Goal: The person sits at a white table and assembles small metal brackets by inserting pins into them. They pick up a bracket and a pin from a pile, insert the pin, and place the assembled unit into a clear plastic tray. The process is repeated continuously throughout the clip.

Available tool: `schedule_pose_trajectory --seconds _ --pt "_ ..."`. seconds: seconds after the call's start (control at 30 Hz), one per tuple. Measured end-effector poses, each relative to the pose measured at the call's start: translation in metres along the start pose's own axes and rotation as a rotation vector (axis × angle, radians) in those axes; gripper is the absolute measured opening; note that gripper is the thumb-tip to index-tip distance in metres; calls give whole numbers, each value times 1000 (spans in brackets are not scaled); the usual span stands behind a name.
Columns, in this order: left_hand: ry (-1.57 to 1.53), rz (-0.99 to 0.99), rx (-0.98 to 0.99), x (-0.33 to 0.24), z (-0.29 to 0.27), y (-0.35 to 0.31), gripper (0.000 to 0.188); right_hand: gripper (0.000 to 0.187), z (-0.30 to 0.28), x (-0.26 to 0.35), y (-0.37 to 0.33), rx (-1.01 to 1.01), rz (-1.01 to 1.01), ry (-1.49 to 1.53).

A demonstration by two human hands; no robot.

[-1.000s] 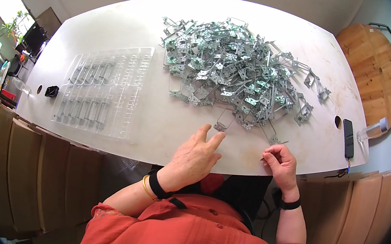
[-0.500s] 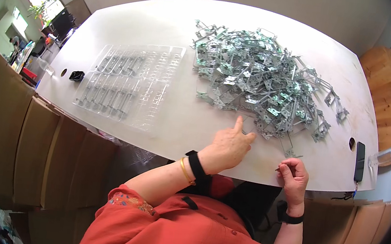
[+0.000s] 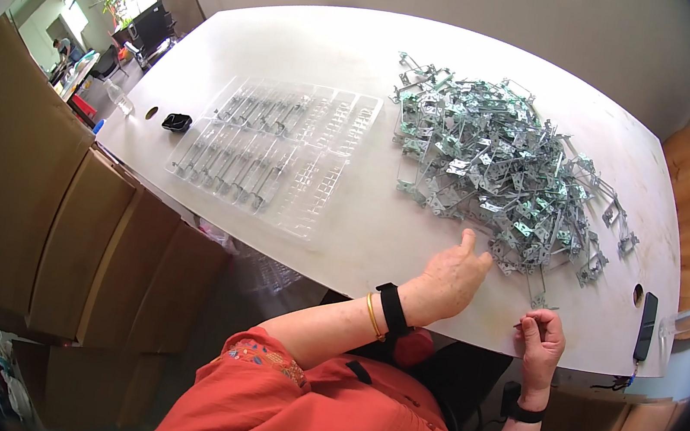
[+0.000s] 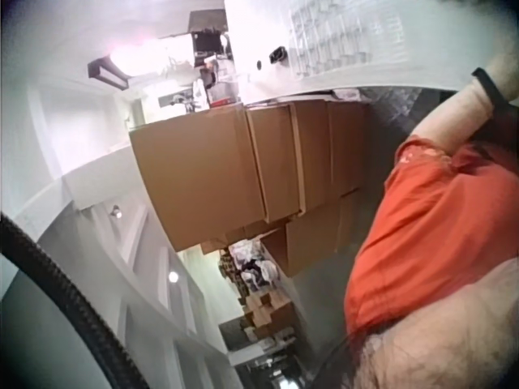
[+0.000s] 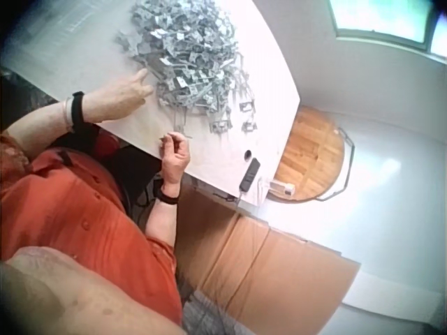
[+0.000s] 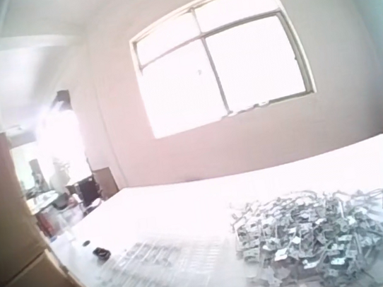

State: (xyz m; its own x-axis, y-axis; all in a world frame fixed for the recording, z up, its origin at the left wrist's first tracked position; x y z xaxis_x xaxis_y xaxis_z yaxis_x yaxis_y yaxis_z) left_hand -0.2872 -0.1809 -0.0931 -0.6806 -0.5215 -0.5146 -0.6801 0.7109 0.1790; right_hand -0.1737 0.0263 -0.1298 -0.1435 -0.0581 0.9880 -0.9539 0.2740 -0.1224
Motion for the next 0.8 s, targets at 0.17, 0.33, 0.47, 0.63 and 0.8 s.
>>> schedule_pose_trajectory --seconds 0.17,0.33,0.47,0.63,0.8 --pt "-21 36 -130 -1 -11 -9 21 10 1 0 0 -13 23 10" --pt "52 72 -132 -11 -22 -19 17 8 0 -2 0 -17 16 24" --pt "-34 63 -13 -12 -30 -48 16 6 0 -4 2 -34 47 37" --pt "45 41 -7 5 -14 -65 18 8 4 4 2 -33 34 21" --pt "-30 2 -130 4 -22 -69 25 9 4 6 1 -34 30 -3"
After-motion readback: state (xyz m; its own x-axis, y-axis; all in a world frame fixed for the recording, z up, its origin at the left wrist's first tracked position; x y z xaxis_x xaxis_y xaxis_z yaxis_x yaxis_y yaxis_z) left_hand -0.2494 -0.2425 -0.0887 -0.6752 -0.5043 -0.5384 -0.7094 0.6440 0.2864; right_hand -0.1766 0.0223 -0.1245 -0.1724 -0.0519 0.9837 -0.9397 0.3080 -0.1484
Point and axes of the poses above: each hand's wrist, its own y-axis towards the middle knuckle, its own z-axis out of the palm, x = y × z, the point moved 9 cm from there along y, towards the middle knuckle, and after that the axes turned 10 degrees about z, right-handed, at the moved point
